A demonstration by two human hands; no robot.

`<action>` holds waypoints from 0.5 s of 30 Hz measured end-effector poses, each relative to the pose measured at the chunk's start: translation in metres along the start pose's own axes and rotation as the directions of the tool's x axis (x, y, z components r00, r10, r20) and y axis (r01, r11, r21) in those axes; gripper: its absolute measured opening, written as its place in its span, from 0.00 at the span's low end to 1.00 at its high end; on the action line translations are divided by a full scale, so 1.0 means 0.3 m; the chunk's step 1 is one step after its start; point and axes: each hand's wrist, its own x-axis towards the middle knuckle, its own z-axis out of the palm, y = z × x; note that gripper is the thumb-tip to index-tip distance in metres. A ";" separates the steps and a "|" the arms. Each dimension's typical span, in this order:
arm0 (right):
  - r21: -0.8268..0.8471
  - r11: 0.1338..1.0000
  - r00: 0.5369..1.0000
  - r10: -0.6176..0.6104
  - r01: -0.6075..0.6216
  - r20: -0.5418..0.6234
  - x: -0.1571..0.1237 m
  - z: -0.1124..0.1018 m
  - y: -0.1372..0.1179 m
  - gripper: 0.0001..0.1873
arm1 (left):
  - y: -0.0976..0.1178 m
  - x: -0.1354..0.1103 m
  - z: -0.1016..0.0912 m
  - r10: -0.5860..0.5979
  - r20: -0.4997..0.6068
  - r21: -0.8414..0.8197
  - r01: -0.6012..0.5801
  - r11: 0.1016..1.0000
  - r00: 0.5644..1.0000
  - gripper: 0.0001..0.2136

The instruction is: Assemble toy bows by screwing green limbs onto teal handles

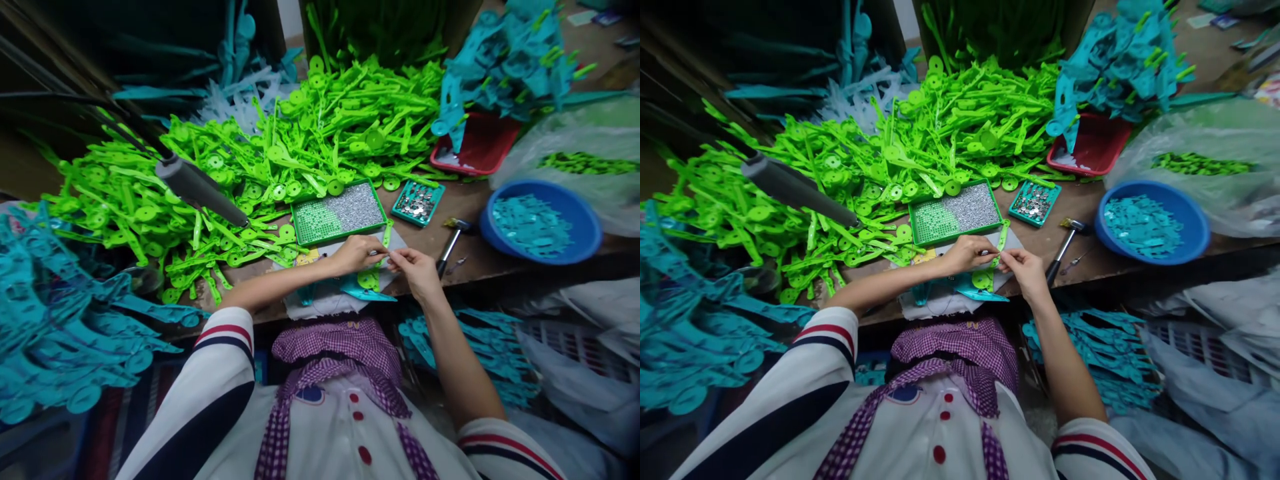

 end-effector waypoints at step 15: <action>-0.193 0.978 0.995 -0.089 0.079 -0.045 0.158 -0.081 0.032 0.25 | -0.076 0.019 0.088 -0.352 0.105 -0.113 0.363 0.925 0.930 0.39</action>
